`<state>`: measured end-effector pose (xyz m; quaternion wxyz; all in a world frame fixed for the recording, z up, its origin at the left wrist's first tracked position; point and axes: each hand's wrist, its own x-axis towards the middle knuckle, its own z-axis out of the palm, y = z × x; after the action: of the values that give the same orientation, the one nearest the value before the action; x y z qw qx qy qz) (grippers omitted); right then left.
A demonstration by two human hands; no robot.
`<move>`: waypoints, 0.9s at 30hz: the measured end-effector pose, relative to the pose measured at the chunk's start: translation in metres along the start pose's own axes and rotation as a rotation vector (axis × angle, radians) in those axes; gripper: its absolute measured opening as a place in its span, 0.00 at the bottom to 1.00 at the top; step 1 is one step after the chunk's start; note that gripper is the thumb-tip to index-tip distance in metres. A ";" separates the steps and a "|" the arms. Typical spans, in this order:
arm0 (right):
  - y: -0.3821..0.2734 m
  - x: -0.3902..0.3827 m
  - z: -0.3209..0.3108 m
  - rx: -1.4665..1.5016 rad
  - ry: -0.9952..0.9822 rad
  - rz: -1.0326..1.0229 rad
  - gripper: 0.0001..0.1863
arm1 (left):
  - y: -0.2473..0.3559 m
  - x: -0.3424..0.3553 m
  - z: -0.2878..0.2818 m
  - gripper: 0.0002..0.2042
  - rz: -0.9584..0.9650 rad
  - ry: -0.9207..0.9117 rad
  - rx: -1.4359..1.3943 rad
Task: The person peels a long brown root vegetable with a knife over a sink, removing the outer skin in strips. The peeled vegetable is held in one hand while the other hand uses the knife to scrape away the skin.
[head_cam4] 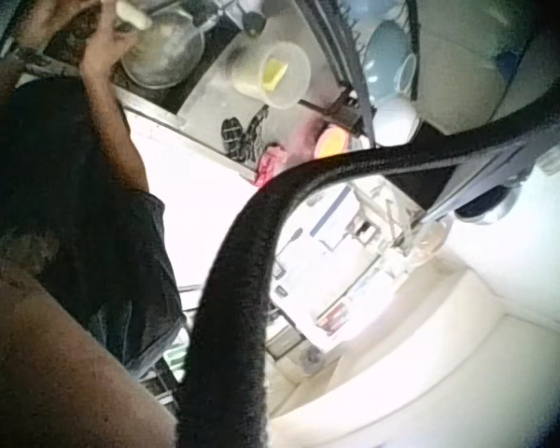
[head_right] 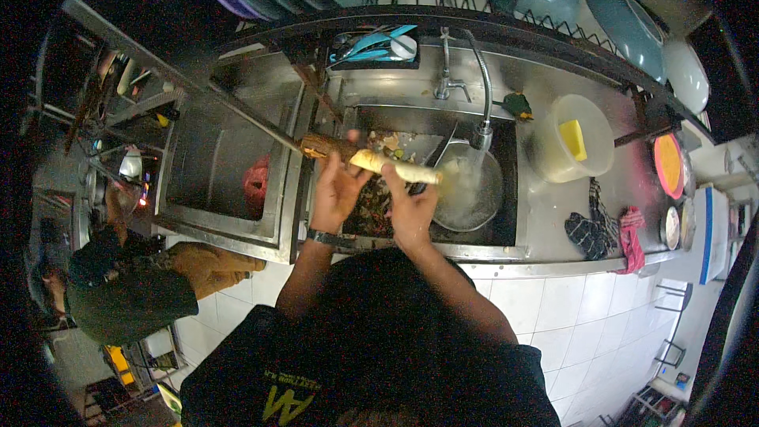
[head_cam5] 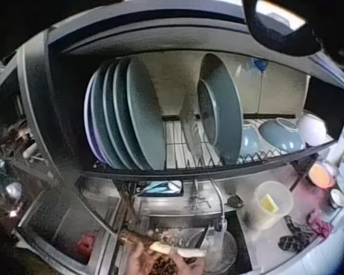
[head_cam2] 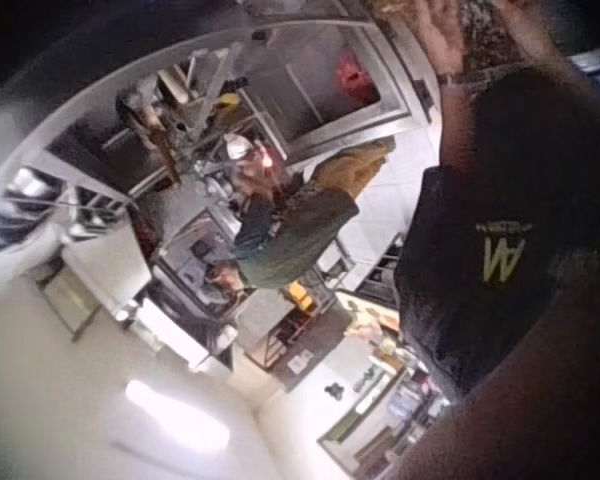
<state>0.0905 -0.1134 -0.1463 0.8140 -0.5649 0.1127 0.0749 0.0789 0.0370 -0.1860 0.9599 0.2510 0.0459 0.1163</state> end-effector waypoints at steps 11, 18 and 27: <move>-0.077 0.002 -0.080 -0.517 -0.688 -0.008 0.39 | 0.035 0.021 0.060 0.17 0.143 0.147 0.488; -0.117 -0.004 -0.027 -0.778 -0.630 -0.343 0.31 | 0.042 -0.003 0.091 0.23 0.002 -0.017 0.208; -0.105 0.001 -0.002 -0.955 -0.597 -0.814 0.39 | 0.034 -0.027 0.126 0.26 0.128 -0.073 0.082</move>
<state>0.1171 -0.1523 -0.0520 0.4358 -0.8138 -0.3822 -0.0426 0.0642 0.0000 -0.0590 0.9404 0.2968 -0.0003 0.1663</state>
